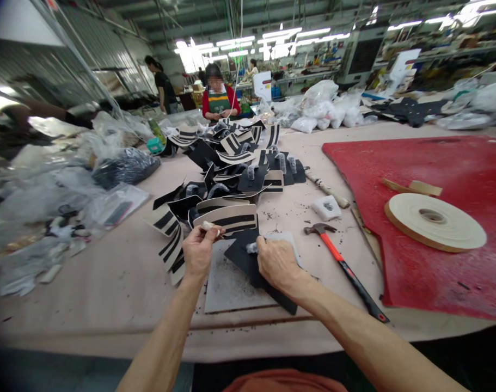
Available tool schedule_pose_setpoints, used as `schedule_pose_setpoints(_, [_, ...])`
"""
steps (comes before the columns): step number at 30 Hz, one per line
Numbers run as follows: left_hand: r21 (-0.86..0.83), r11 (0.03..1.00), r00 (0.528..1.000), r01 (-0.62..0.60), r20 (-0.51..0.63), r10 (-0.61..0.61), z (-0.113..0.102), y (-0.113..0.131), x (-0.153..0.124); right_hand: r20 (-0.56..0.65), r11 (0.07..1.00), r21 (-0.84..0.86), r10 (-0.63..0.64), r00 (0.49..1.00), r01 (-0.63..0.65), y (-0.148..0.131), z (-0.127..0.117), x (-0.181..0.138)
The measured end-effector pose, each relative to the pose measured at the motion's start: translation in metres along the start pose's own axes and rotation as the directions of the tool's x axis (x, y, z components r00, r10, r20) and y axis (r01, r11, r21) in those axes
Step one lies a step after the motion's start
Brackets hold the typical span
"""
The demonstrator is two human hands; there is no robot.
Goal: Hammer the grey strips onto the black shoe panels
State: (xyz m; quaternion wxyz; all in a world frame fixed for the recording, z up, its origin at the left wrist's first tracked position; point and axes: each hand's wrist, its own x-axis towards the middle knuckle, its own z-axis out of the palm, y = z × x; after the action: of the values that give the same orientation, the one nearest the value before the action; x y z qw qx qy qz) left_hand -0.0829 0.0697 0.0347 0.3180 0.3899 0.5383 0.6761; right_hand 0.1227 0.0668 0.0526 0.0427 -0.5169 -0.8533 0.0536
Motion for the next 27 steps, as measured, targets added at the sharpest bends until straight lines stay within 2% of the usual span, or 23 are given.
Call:
schedule_pose_setpoints(5, [0.059, 0.997, 0.995, 0.053, 0.078, -0.058, 0.001, -0.022, -0.009, 0.072, 0.960, 0.251, 0.113, 0.991, -0.128, -0.006, 0.040, -0.007])
schedule_pose_setpoints(8, [0.056, 0.994, 0.984, 0.099, 0.142, -0.106, 0.012, -0.041, -0.011, 0.090, 0.906, 0.376, 0.171, 0.981, -0.192, -0.013, 0.059, -0.015])
schedule_pose_setpoints(12, [-0.006, 0.987, 0.966, 0.159, 0.205, -0.154, 0.030, -0.062, -0.014, 0.072, 0.862, 0.458, 0.209, 0.975, -0.219, -0.018, 0.071, -0.022])
schedule_pose_setpoints(18, [0.077, 0.982, 0.928, 0.172, 0.321, -0.188, 0.034, -0.081, -0.026, -0.024, 0.834, 0.541, 0.141, 0.990, -0.106, -0.009, 0.083, -0.029])
schedule_pose_setpoints(22, [0.111, 0.982, 0.928, 0.150, 0.326, -0.179, 0.032, -0.085, -0.031, -0.043, 0.806, 0.591, 0.079, 0.996, -0.038, -0.003, 0.082, -0.033])
schedule_pose_setpoints(27, [0.118, 0.981, 0.928, 0.156, 0.323, -0.186, 0.034, -0.083, -0.031, -0.054, 0.815, 0.578, 0.068, 0.996, -0.025, -0.003, 0.084, -0.034])
